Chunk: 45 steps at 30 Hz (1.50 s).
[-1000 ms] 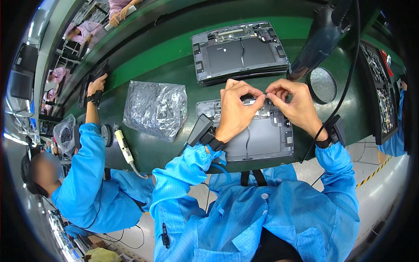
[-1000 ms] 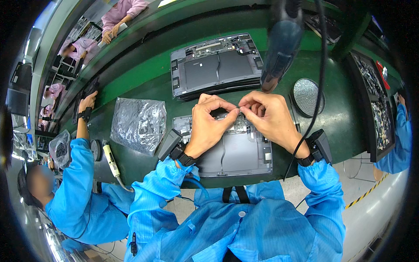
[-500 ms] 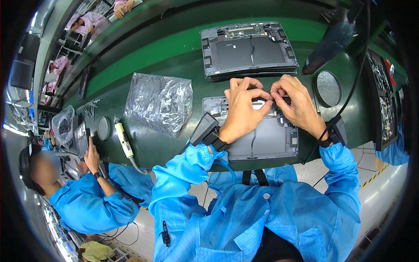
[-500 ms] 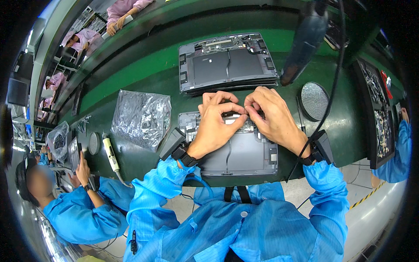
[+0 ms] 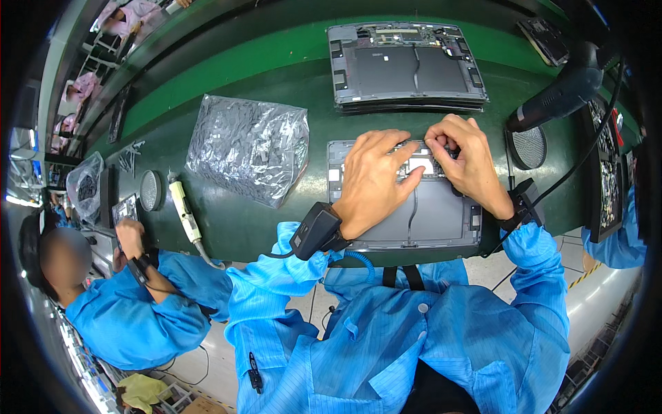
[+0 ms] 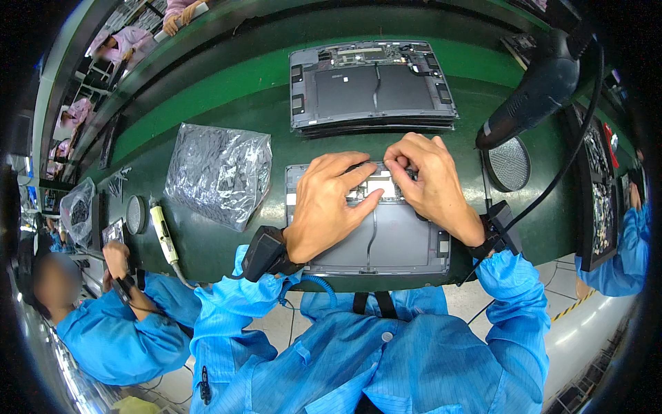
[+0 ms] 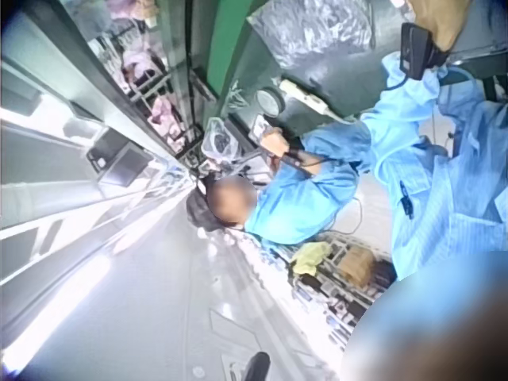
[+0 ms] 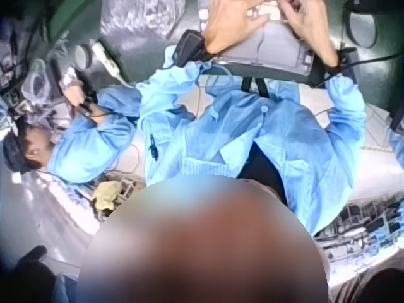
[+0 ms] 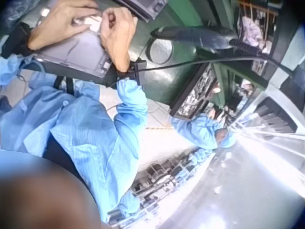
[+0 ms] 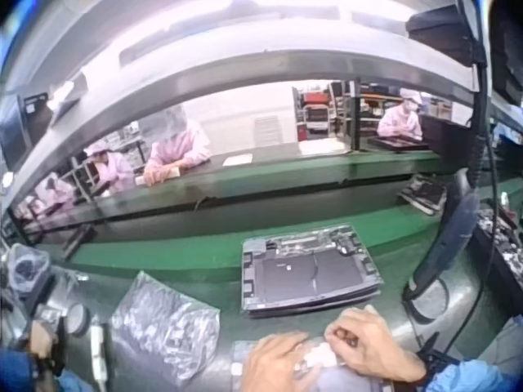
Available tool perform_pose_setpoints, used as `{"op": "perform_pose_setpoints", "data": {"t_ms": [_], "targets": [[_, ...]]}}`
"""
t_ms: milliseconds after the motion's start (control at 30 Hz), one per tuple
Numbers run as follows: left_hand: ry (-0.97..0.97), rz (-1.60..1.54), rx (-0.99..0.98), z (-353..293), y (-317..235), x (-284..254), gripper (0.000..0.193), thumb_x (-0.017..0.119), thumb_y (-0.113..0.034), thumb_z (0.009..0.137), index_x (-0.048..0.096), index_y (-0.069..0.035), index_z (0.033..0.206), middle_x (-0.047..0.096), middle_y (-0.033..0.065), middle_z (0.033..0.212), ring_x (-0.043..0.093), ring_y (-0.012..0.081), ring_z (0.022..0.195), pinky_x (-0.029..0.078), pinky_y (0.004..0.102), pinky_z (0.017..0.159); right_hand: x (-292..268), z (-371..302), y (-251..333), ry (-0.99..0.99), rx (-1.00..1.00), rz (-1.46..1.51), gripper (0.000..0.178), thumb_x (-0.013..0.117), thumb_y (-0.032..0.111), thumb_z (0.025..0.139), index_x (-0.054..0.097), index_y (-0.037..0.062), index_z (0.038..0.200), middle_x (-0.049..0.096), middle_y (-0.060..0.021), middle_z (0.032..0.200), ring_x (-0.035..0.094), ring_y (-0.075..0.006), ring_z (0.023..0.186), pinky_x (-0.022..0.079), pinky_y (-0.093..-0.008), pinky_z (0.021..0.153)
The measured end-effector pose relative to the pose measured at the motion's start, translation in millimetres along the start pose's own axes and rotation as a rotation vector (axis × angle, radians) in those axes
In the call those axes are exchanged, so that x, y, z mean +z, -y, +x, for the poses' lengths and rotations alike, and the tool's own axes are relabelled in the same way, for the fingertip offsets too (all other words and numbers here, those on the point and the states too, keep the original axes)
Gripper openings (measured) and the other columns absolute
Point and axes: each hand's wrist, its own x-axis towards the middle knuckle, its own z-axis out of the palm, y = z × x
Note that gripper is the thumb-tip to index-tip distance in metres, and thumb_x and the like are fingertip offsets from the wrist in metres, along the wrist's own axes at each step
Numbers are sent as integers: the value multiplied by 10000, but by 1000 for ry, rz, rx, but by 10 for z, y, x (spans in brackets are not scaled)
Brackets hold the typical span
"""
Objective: The recorder is assembling internal components of a tablet device, connecting ribbon cables and using an electric screwdriver to secure parts.
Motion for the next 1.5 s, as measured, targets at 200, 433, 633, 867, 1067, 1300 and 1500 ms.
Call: {"op": "perform_pose_setpoints", "data": {"t_ms": [200,433,633,867,1067,1300,1500], "targets": [[-20,-40,-5,-6,25,18,351,864,-204,831,810,-37,1135,762,141,1221,708,353,1125,540,461,1002,38,6,-7,-38,58,-1,85,767,20,884,716,30,951,600,-51,800,518,-195,677,400,-343,701],[-16,-14,35,-36,36,36,335,828,-218,860,802,-48,1147,754,152,1210,701,371,1116,531,488,1017,35,41,69,-30,14,-16,98,756,-45,865,730,-14,955,648,-89,831,617,-206,698,475,-321,623],[37,114,75,-68,11,86,355,786,-238,903,779,-53,1205,718,161,1241,678,351,1164,502,502,1074,36,52,141,-25,3,-69,117,768,-49,851,733,-18,958,685,-117,864,696,-271,722,544,-377,651],[62,243,113,-94,-14,145,408,753,-277,934,743,-38,1264,675,181,1282,645,348,1231,468,511,1136,53,63,143,-49,-126,-195,132,773,-54,834,736,3,948,699,-137,891,700,-355,758,557,-408,665],[93,256,102,-93,-22,155,404,746,-275,939,736,-25,1256,669,187,1279,639,354,1238,460,519,1152,39,61,112,-33,-179,-203,116,761,-61,853,731,-15,955,701,-134,887,705,-330,746,559,-396,655],[90,240,100,-91,-29,146,397,740,-273,944,721,-25,1253,669,181,1254,633,354,1237,456,520,1159,26,40,75,1,-56,-56,112,751,-65,884,727,-23,985,691,-128,879,699,-246,726,555,-341,640],[80,266,103,-104,-10,192,390,733,-269,950,728,-17,1247,669,183,1259,631,350,1229,454,513,1156,40,41,107,20,-76,-108,123,751,-72,873,705,-27,978,688,-134,892,694,-252,721,557,-337,637]]}}
